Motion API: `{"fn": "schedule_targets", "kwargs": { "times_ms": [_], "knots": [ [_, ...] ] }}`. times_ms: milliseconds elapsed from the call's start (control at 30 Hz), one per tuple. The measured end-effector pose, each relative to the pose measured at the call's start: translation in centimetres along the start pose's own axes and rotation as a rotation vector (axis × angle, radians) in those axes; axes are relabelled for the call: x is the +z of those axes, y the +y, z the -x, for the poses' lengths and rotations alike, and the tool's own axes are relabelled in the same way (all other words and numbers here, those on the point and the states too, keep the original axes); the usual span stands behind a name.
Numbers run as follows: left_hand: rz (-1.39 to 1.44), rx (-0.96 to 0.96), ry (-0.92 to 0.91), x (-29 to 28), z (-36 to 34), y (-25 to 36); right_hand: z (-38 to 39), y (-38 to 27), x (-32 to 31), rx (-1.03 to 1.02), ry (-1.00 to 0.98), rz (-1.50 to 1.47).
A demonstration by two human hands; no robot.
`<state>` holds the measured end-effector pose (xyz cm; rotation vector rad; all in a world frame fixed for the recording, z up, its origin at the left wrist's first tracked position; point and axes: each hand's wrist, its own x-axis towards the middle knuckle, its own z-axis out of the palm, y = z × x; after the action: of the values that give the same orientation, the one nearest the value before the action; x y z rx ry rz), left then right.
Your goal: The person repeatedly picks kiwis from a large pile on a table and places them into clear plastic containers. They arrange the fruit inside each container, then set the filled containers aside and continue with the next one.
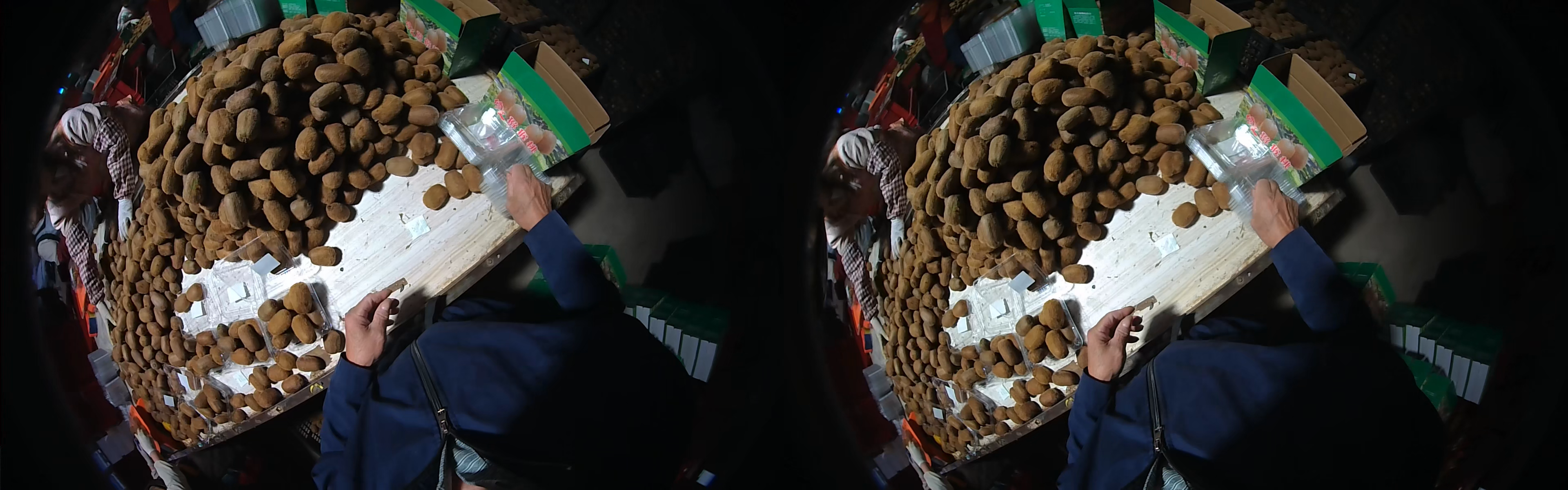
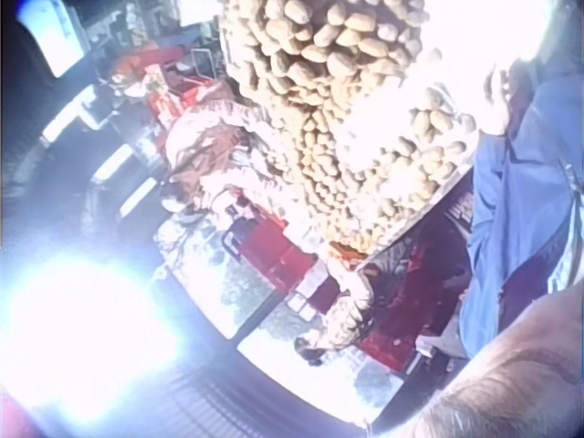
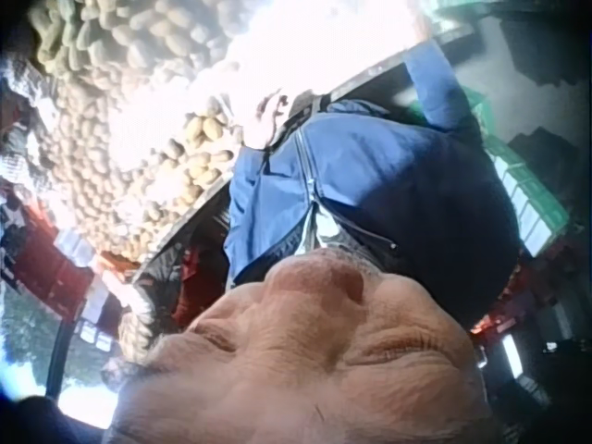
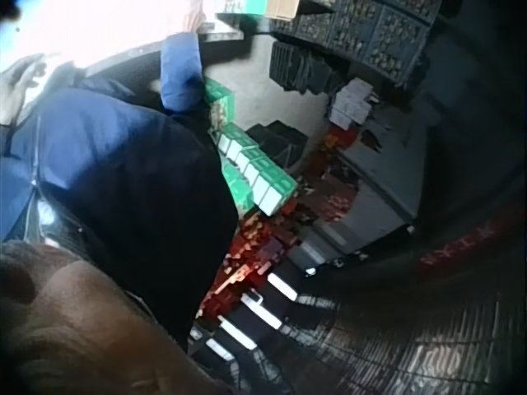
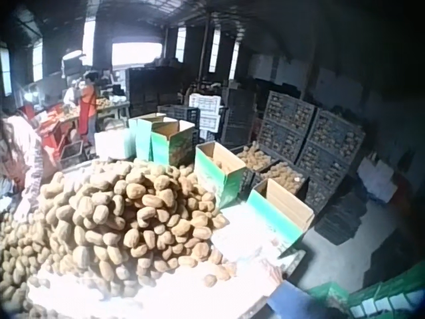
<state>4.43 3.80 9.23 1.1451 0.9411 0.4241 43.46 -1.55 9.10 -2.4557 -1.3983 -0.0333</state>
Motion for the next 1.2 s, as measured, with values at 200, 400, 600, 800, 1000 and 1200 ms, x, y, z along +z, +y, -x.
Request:
{"fn": "schedule_targets", "kwargs": {
  "times_ms": [200, 400, 600, 800, 1000, 1200],
  "knots": [
    [-0.043, -0.02, -0.025, 0.6, -1.1, -1.4, -0.1, -3.2, -4.8, 0.018, 0.27, 0.001],
    [0.075, 0.11, -0.006, 1.5, -2.1, 0.3, 3.6, -11.1, -6.6, -0.364, 0.35, -0.237],
    [0.203, 0.099, 0.279, 0.0, -3.9, -0.7, 10.2, -17.3, 3.4, -0.687, -0.148, -0.565],
    [0.201, 0.057, 0.442, -1.7, -2.8, -4.9, 11.6, -17.9, 7.1, -0.723, -0.426, -0.506],
    [0.19, 0.245, 0.526, -1.8, -0.8, -6.5, 11.6, -20.3, 7.8, -0.693, -0.588, -0.484],
    [0.267, 0.143, 0.696, -2.0, -1.0, -8.3, 11.9, -22.0, 8.7, -0.832, -0.708, -0.411]
  ]
}}
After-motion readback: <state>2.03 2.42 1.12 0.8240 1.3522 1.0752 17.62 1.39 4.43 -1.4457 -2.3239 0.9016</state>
